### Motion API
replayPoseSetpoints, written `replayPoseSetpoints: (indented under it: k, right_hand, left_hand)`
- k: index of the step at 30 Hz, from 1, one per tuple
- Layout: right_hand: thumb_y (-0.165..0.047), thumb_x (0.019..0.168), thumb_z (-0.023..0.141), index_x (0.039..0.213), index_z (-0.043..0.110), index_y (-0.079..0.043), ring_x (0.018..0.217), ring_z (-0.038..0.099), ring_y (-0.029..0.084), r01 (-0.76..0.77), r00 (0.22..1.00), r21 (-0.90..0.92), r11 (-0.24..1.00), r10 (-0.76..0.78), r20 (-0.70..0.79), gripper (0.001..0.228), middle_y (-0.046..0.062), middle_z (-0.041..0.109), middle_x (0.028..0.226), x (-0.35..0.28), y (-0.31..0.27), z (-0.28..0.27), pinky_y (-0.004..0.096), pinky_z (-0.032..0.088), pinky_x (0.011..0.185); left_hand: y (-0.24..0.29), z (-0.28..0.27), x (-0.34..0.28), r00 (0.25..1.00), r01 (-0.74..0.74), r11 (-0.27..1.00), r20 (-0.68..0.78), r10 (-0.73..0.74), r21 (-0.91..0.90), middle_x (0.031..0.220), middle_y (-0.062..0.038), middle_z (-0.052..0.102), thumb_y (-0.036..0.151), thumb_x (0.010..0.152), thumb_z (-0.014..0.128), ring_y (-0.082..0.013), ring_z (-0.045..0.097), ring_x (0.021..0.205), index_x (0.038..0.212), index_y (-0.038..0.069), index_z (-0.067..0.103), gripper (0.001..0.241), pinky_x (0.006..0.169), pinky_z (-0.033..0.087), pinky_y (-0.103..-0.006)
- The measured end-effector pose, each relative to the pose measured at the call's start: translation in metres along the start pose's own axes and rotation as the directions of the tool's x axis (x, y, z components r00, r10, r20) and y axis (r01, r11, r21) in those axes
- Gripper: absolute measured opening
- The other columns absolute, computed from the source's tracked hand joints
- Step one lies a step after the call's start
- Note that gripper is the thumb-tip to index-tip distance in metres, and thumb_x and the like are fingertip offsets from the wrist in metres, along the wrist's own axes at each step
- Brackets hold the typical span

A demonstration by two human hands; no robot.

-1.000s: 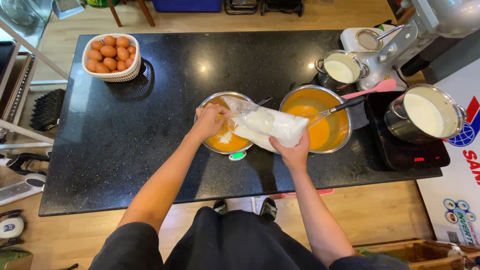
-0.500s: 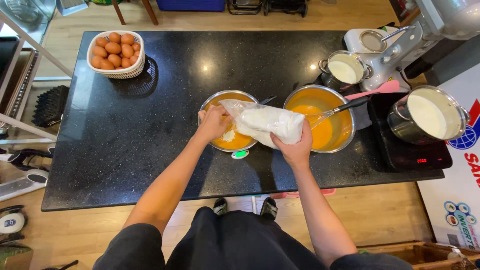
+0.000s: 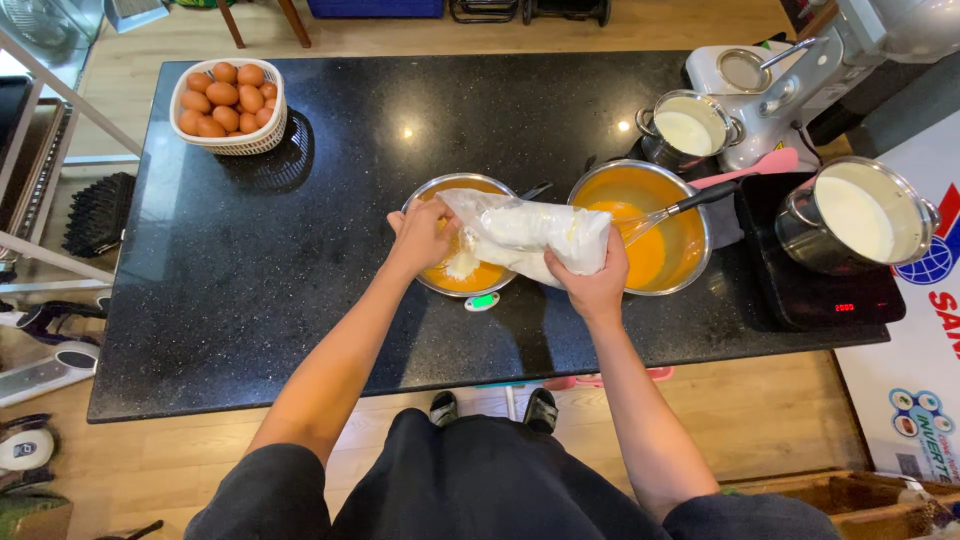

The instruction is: The person is mixing a white powder from a bag into a bowl of yellow batter using a whisk.

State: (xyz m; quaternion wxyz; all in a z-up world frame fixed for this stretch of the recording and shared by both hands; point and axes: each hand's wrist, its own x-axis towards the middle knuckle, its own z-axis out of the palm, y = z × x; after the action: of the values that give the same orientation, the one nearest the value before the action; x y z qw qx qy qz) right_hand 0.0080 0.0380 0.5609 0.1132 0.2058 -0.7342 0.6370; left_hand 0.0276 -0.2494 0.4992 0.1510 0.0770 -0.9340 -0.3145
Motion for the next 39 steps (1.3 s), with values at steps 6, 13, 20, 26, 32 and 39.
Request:
replayPoseSetpoints:
  k: [6,13,20,26,32,39]
  right_hand:
    - [-0.012,0.076,0.090,0.123,0.059,-0.003,0.106,0.067,0.017,0.000,1.000,0.027,1.000,0.000,-0.014,0.056,0.007,0.069,0.115,0.001,0.007,0.002,0.032,0.054,0.096]
    - [-0.010,0.077,0.090,0.122,0.059,-0.002,0.106,0.065,0.016,0.029,1.000,0.032,0.999,-0.030,0.011,0.056,0.007,0.067,0.114,0.005,-0.004,0.002,0.032,0.054,0.096]
    - [-0.010,0.077,0.089,0.123,0.061,-0.002,0.106,0.067,0.017,0.027,0.999,-0.003,1.000,-0.027,-0.025,0.054,0.007,0.069,0.115,0.007,0.002,0.006,0.032,0.054,0.096]
    - [-0.009,0.077,0.089,0.126,0.060,-0.003,0.108,0.066,0.017,0.004,1.000,0.066,0.998,-0.005,0.013,0.057,0.006,0.068,0.117,0.010,0.000,0.008,0.032,0.053,0.098]
    - [-0.010,0.077,0.090,0.121,0.060,-0.003,0.105,0.066,0.016,0.007,1.000,0.021,1.000,-0.007,-0.005,0.054,0.006,0.068,0.113,0.011,0.009,0.008,0.032,0.054,0.096]
    - [-0.010,0.077,0.090,0.120,0.060,-0.003,0.102,0.065,0.016,0.023,1.000,0.001,1.000,-0.023,-0.016,0.053,0.006,0.068,0.111,0.011,0.014,0.013,0.032,0.054,0.094]
  left_hand:
    - [0.003,0.001,0.000,0.998,-0.006,1.000,0.066,0.006,-0.005,0.098,-0.006,0.072,0.024,0.088,0.074,-0.0267,0.060,0.109,0.089,0.011,0.075,0.013,0.088,0.029,-0.0452]
    - [-0.004,0.009,0.002,1.000,0.012,1.000,-0.005,-0.012,0.008,0.099,-0.005,0.072,0.025,0.090,0.073,-0.0259,0.060,0.109,0.093,0.011,0.073,0.014,0.090,0.029,-0.0456]
    - [-0.006,0.006,0.004,0.999,0.038,0.996,0.031,-0.035,-0.077,0.100,0.001,0.073,0.025,0.090,0.071,-0.0217,0.063,0.107,0.095,0.016,0.073,0.010,0.089,0.029,-0.0452]
    - [-0.011,0.016,0.003,0.998,0.068,0.996,0.000,-0.069,-0.060,0.098,-0.001,0.072,0.025,0.092,0.069,-0.0235,0.062,0.107,0.097,0.016,0.071,0.011,0.089,0.029,-0.0463]
    - [-0.015,0.015,0.001,0.993,0.064,0.998,0.098,-0.061,-0.028,0.099,-0.004,0.073,0.026,0.089,0.071,-0.0247,0.062,0.108,0.092,0.016,0.075,0.012,0.090,0.030,-0.0465]
    - [-0.006,0.005,0.002,0.979,0.081,0.997,0.188,-0.079,-0.004,0.100,-0.007,0.071,0.029,0.089,0.073,-0.0266,0.060,0.111,0.093,0.014,0.075,0.016,0.094,0.029,-0.0467]
